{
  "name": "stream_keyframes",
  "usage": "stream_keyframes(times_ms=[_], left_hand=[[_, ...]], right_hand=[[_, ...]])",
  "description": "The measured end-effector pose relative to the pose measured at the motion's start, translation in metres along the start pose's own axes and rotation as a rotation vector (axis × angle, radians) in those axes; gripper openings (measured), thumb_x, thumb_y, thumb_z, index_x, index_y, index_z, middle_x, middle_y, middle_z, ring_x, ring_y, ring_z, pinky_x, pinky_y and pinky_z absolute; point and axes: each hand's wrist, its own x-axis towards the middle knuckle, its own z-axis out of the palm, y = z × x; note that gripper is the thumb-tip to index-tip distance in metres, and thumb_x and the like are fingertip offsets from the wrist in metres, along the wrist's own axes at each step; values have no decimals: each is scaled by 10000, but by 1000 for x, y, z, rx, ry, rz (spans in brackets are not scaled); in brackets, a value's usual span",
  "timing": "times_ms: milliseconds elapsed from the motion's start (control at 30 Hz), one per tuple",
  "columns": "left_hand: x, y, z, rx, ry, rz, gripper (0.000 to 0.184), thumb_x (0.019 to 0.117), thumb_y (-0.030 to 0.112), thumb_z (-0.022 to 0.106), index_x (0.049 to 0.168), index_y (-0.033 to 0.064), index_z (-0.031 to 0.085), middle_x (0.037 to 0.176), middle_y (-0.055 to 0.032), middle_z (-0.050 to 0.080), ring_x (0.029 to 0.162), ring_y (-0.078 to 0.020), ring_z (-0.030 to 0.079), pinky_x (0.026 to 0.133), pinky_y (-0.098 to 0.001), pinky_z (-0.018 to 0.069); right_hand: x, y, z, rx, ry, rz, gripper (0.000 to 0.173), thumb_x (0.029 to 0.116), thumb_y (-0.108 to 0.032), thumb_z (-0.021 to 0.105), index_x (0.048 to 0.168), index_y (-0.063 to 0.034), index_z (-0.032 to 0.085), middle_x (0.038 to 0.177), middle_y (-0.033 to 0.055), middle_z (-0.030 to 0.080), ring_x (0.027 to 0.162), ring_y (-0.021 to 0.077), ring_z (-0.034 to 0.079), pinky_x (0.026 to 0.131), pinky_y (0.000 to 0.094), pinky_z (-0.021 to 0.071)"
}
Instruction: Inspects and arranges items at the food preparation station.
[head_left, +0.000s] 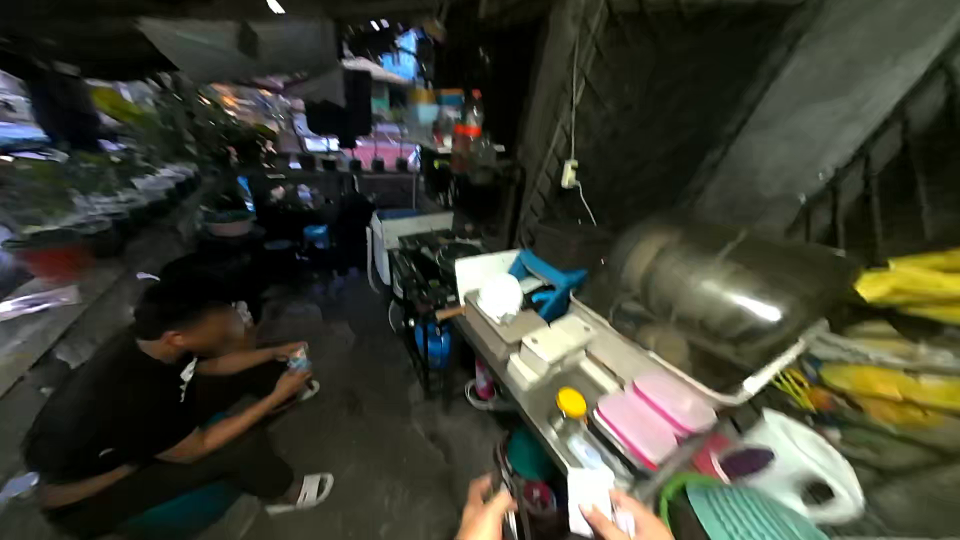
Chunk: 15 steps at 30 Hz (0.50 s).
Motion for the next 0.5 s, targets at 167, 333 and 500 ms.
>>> stream_keyframes(times_ms=[167,333,500], left_hand=[[-2,16,9,32,-63,136,611,996,131,611,1536,170,327,1033,-156,673,700,-225,672,584,-372,583],[-6,5,10,11,-107,288,609,962,33,592,1518,128,361,1212,-177,634,826,-268,709,616,-396,622],[-6,-4,4,73,-124,414,673,907,1,637,1517,86,366,1147,-184,634,840,-259,701,651,-387,626]], right_hand=[[-34,-38,40,-90,8,-288,223,794,-36,821,1006,-62,757,924,8,756,812,86,713,736,285,625],[-29,-11,61,-315,114,-472,73,871,-218,765,902,-158,741,855,-66,705,730,13,649,643,220,583],[-25,-5,58,-469,-42,-288,91,831,-299,762,800,-217,739,836,-76,606,805,55,598,705,278,537]])
